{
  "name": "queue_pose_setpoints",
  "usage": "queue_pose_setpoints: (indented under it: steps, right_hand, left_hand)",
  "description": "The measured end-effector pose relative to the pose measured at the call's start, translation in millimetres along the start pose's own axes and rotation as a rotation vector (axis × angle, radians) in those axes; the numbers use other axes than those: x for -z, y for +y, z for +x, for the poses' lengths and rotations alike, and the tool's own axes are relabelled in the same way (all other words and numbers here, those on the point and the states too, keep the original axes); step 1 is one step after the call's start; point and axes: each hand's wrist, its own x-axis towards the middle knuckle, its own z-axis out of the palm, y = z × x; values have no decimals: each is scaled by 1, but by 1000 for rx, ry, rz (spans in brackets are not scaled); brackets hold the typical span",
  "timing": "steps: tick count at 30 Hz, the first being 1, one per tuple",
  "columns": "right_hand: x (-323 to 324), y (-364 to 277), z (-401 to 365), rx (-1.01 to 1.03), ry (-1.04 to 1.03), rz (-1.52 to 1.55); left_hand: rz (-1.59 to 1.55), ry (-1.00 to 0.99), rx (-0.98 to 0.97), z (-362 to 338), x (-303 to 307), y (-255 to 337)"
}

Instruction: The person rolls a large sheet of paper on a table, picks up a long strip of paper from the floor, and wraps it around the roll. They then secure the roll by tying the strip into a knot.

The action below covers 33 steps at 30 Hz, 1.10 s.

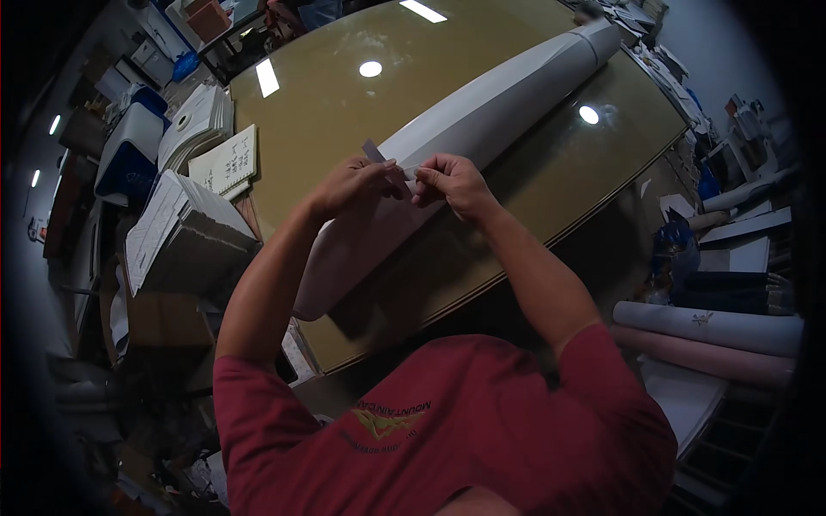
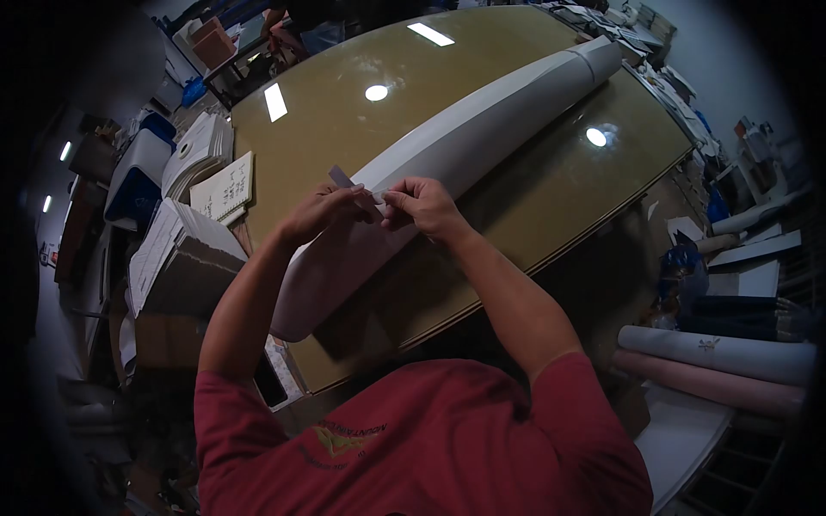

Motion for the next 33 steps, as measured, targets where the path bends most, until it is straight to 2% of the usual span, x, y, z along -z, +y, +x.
queue_pose_setpoints:
  steps: [1,3,4,6,7,8,9,11,13,15,16,18,19,20,21,22,24,25,27,28,30,33]
  right_hand:
    - [-3,0,-2,1,1,-5]
    - [-19,5,-10,186,46,-158]
    - [-28,6,-15,182,43,-162]
    - [-43,8,-25,615,147,-850]
    - [-46,14,-28,610,145,-853]
    - [-48,21,-29,748,130,-1019]
    - [-48,27,-29,887,113,-1185]
    - [-44,36,-30,875,128,-1218]
    - [-42,37,-30,862,147,-1249]
    - [-36,32,-27,832,153,-1029]
    - [-34,31,-27,837,155,-1032]
    - [-27,30,-20,606,346,-794]
    - [-23,31,-14,626,348,-800]
    - [-19,32,-8,463,252,-647]
    - [-16,34,-3,295,157,-493]
    - [-13,35,1,304,161,-496]
    - [-10,31,10,476,19,-633]
    - [-10,27,12,480,26,-639]
    - [-7,17,9,444,-118,-712]
    - [-7,11,7,441,-95,-726]
    - [-6,2,5,341,-164,-779]
    - [4,14,13,329,-260,-634]
  left_hand:
    - [61,-10,2,3,1,2]
    - [116,-14,1,0,3,10]
    - [176,-19,49,-5,2,21]
    - [231,-24,96,-6,5,21]
    - [176,-77,-10,-3,7,11]
    - [124,-129,-118,0,10,6]
    - [122,-130,-120,0,12,6]
    - [235,-194,-62,2,14,8]
    - [179,-154,-71,3,12,1]
    - [128,-113,-83,1,7,0]
    - [235,-69,-85,-3,0,3]
    - [353,-20,-108,-9,-5,7]
    - [632,21,-351,-11,-6,6]
    - [910,63,-597,-10,-6,6]
    - [1040,160,-906,-5,-8,0]
    - [1043,158,-917,-3,-9,-5]
    - [1194,282,-1113,-1,-11,-10]
    - [1190,279,-1124,-3,-10,-10]
    - [1291,249,-1089,-9,-7,-9]
    - [1273,239,-1111,-10,-5,-9]
    - [1219,298,-1021,-11,-3,-9]
    - [1259,304,-1021,-12,-1,-9]
